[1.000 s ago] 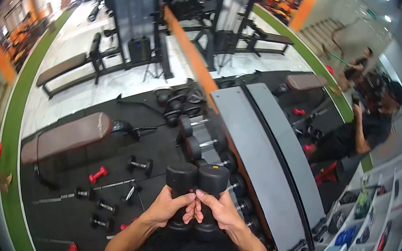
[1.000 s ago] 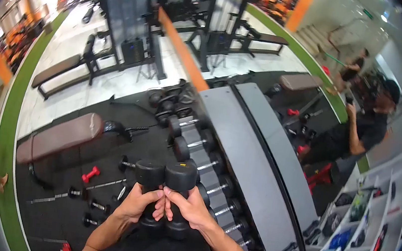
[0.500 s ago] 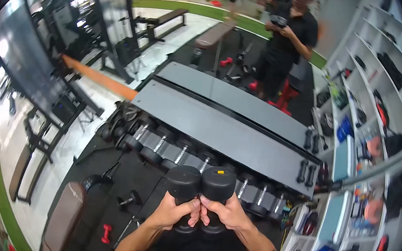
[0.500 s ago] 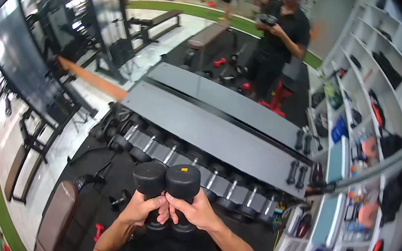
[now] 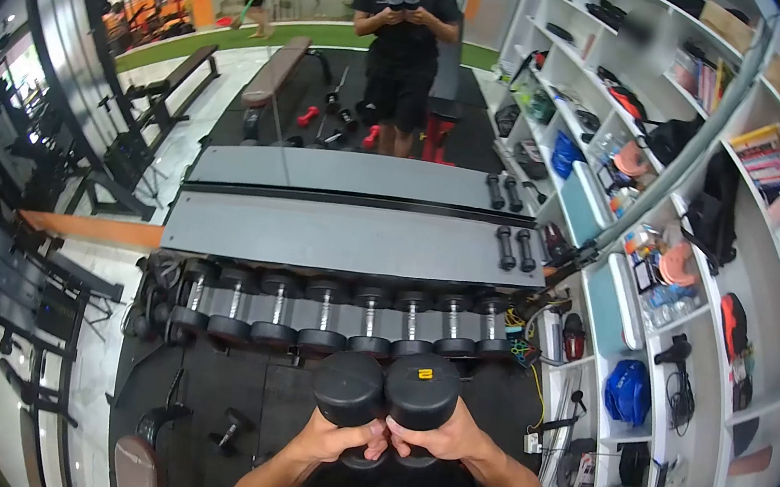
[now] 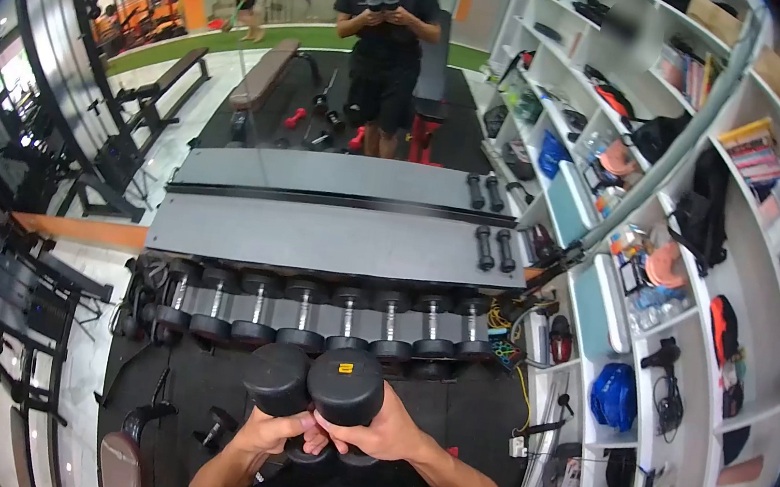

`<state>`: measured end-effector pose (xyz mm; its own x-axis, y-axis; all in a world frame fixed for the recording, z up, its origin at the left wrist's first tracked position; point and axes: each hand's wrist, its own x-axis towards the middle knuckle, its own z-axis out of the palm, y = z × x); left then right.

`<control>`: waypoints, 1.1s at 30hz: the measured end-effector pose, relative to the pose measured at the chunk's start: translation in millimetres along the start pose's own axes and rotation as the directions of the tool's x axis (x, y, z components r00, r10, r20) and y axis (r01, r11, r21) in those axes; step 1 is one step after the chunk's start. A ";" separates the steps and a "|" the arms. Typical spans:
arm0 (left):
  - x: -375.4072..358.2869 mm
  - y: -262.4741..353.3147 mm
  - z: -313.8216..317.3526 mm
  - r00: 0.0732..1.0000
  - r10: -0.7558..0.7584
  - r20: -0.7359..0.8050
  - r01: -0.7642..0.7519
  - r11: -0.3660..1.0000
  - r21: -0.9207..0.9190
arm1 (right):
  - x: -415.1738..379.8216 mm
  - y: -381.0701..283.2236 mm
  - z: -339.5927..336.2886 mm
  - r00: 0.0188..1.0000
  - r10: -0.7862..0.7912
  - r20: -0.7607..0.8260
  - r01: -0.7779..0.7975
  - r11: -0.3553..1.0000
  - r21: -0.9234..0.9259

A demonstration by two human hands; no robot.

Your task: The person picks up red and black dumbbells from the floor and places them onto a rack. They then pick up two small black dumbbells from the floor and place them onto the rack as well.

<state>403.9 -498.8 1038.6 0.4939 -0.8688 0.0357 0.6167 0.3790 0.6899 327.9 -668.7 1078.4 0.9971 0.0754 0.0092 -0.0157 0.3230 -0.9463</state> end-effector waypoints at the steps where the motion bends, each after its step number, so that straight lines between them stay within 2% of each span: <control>1: 3.5 -1.5 4.2 0.999 -0.011 0.034 0.011 1.000 0.013 | -8.4 -0.8 -2.6 1.000 -0.001 -0.020 0.002 1.000 0.012; 8: 38.2 -14.0 23.3 0.985 -0.087 0.146 0.076 0.994 0.080 | -37.8 -5.6 -26.9 0.976 -0.100 -0.192 0.106 0.994 0.022; 11: 57.7 -27.9 32.5 0.986 -0.107 0.128 0.100 0.993 0.061 | -46.4 -7.5 -52.8 0.976 -0.141 -0.165 0.140 0.990 -0.019; 17: 113.5 -64.1 52.3 0.974 -0.135 0.182 0.108 0.983 0.149 | -65.7 -27.1 -113.8 0.969 -0.152 -0.193 0.152 0.988 -0.014; 20: 144.2 -69.2 81.1 0.978 -0.106 0.180 0.083 0.988 0.131 | -72.2 -47.1 -142.5 0.962 -0.155 -0.225 0.164 0.986 0.022; 23: 173.0 -86.5 92.0 0.973 -0.072 0.218 0.033 0.984 0.175 | -79.3 -58.8 -175.3 0.960 -0.184 -0.210 0.182 0.983 -0.030; 27: 195.6 -113.0 91.9 0.978 -0.108 0.176 0.078 0.983 0.169 | -85.4 -67.2 -212.5 0.979 -0.116 -0.171 0.108 0.993 -0.057; 28: 199.8 -118.7 90.7 0.983 -0.063 0.173 0.026 0.978 0.208 | -83.4 -67.4 -218.9 0.981 -0.104 -0.162 0.109 0.994 0.020; 31: 210.4 -123.1 94.8 0.992 -0.109 0.059 0.095 0.973 0.210 | -77.3 -71.3 -239.2 0.989 -0.096 -0.108 0.092 0.995 -0.047; 33: 218.2 -121.9 94.5 0.989 -0.144 0.032 0.135 0.972 0.190 | -71.1 -76.3 -246.1 0.989 -0.103 -0.102 0.101 0.995 -0.028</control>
<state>378.6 -764.6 1030.6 0.3798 -0.9242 -0.0407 0.5502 0.1903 0.8130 276.5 -930.9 1070.4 0.9957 -0.0551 0.0739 0.0872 0.3028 -0.9491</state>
